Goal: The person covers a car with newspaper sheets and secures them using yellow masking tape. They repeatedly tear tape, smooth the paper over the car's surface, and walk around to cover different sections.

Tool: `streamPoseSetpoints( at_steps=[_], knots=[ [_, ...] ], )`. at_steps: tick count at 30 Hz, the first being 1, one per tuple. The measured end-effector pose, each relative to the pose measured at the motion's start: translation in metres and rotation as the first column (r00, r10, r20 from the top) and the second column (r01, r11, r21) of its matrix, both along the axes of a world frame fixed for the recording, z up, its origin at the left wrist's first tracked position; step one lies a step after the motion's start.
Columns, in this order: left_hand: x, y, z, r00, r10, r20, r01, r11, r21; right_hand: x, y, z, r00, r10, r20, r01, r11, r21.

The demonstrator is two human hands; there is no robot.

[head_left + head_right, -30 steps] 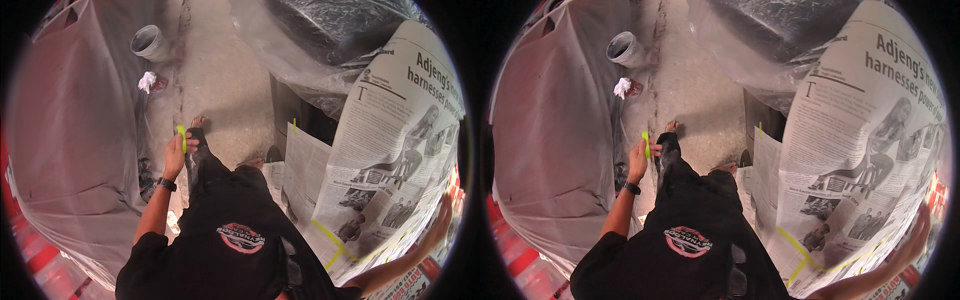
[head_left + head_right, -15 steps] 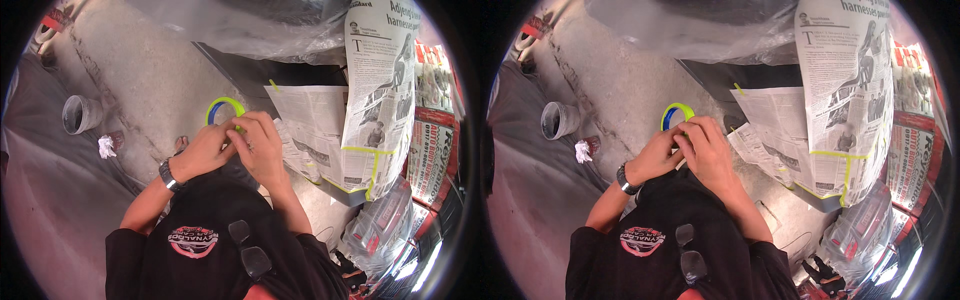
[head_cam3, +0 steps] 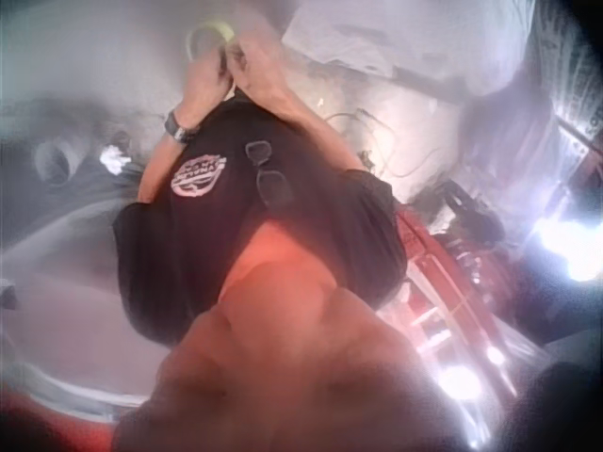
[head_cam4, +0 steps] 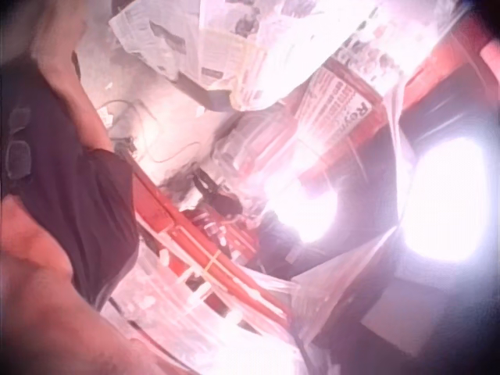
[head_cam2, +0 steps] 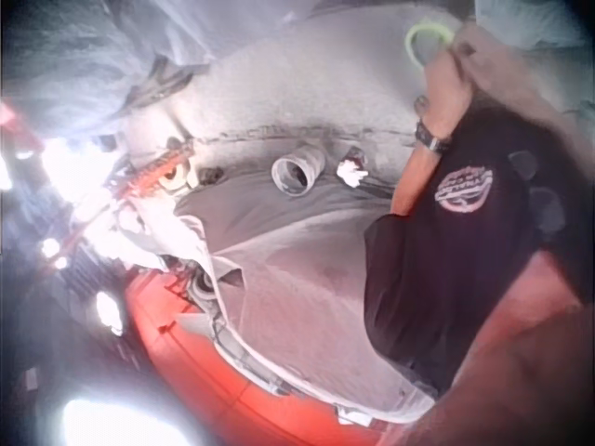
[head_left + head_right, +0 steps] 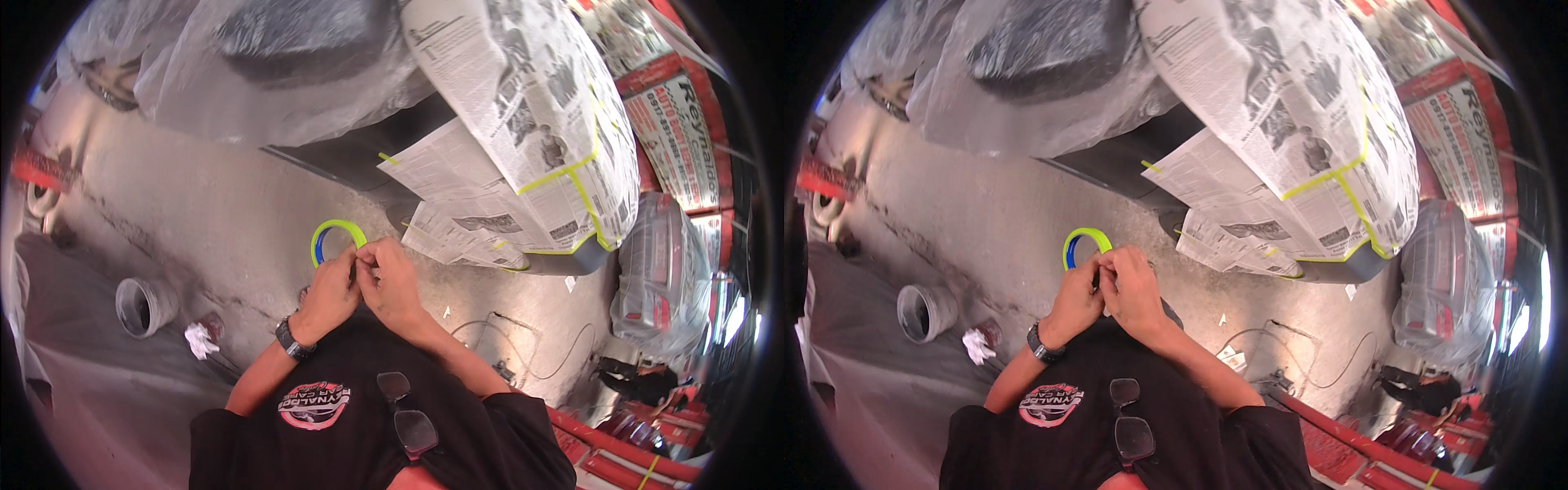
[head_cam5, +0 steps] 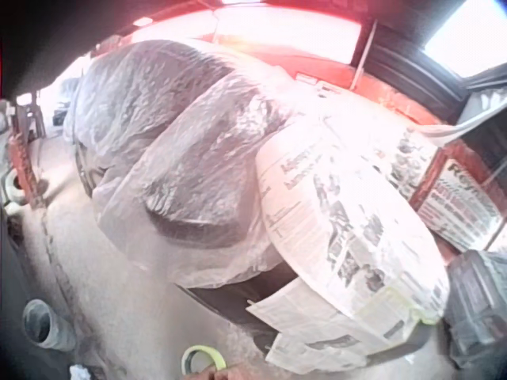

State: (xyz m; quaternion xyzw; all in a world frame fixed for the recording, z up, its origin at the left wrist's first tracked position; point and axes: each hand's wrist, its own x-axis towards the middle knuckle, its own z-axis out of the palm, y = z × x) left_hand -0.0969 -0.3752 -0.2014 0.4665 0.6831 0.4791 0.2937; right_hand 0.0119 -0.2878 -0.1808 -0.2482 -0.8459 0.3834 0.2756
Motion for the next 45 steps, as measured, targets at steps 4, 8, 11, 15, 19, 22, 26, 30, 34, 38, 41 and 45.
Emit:
streamPoseSetpoints(
  at_steps=[4, 8, 11, 15, 19, 22, 26, 30, 34, 38, 41, 45],
  knots=[
    [0.000, 0.013, 0.021, 0.991, -0.045, 0.127, 0.035, 0.996, 0.078, 0.006, 0.001, 0.012, 0.985, -0.100, -0.141, 0.099, 0.995, -0.014],
    [-0.007, 0.012, 0.028, 0.982, -0.184, 0.028, 0.185, 0.982, -0.043, 0.026, 0.015, 0.013, 0.995, -0.013, -0.095, 0.015, 1.000, 0.018],
    [-0.009, 0.009, 0.026, 0.961, -0.267, -0.072, 0.266, 0.964, -0.028, 0.029, 0.013, 0.015, 1.000, 0.000, -0.018, 0.001, 0.997, 0.074],
    [-0.018, -0.001, 0.018, 0.909, -0.343, -0.236, 0.346, 0.938, -0.032, 0.028, 0.006, 0.011, 0.975, 0.002, 0.220, -0.067, 0.955, 0.289],
    [-0.026, -0.007, 0.029, 0.952, -0.299, 0.058, 0.300, 0.954, -0.004, 0.028, -0.011, 0.011, 0.981, -0.001, 0.196, -0.040, 0.978, 0.203],
    [-0.031, -0.009, 0.022, 0.965, -0.240, 0.108, 0.238, 0.971, 0.031, 0.020, -0.018, 0.019, 0.999, -0.033, 0.022, 0.029, 0.988, 0.150],
    [-0.035, -0.006, 0.024, 0.903, -0.387, 0.185, 0.386, 0.922, 0.046, 0.013, -0.015, 0.024, 0.999, -0.040, 0.007, 0.037, 0.968, 0.249],
    [-0.038, 0.009, 0.023, 0.862, -0.472, 0.186, 0.475, 0.880, 0.033, 0.018, 0.007, 0.037, 0.990, -0.142, -0.014, 0.142, 0.970, 0.199],
    [-0.050, 0.061, -0.035, 0.894, -0.383, -0.233, 0.420, 0.898, 0.130, 0.026, 0.027, 0.030, 0.984, -0.178, 0.032, 0.164, 0.952, 0.258],
    [-0.070, 0.113, -0.097, 0.805, 0.017, 0.593, -0.048, 0.998, 0.036, 0.055, 0.066, 0.053, 0.871, -0.451, -0.196, 0.473, 0.877, 0.082],
    [-0.087, 0.175, -0.107, 0.551, 0.101, 0.829, -0.261, 0.964, 0.056, 0.075, 0.090, 0.087, 0.836, -0.468, -0.287, 0.517, 0.847, 0.125],
    [-0.107, 0.276, -0.098, 0.227, 0.026, 0.974, -0.391, 0.918, 0.067, 0.047, 0.105, 0.097, 0.894, -0.299, -0.333, 0.413, 0.839, 0.355]
  ],
)
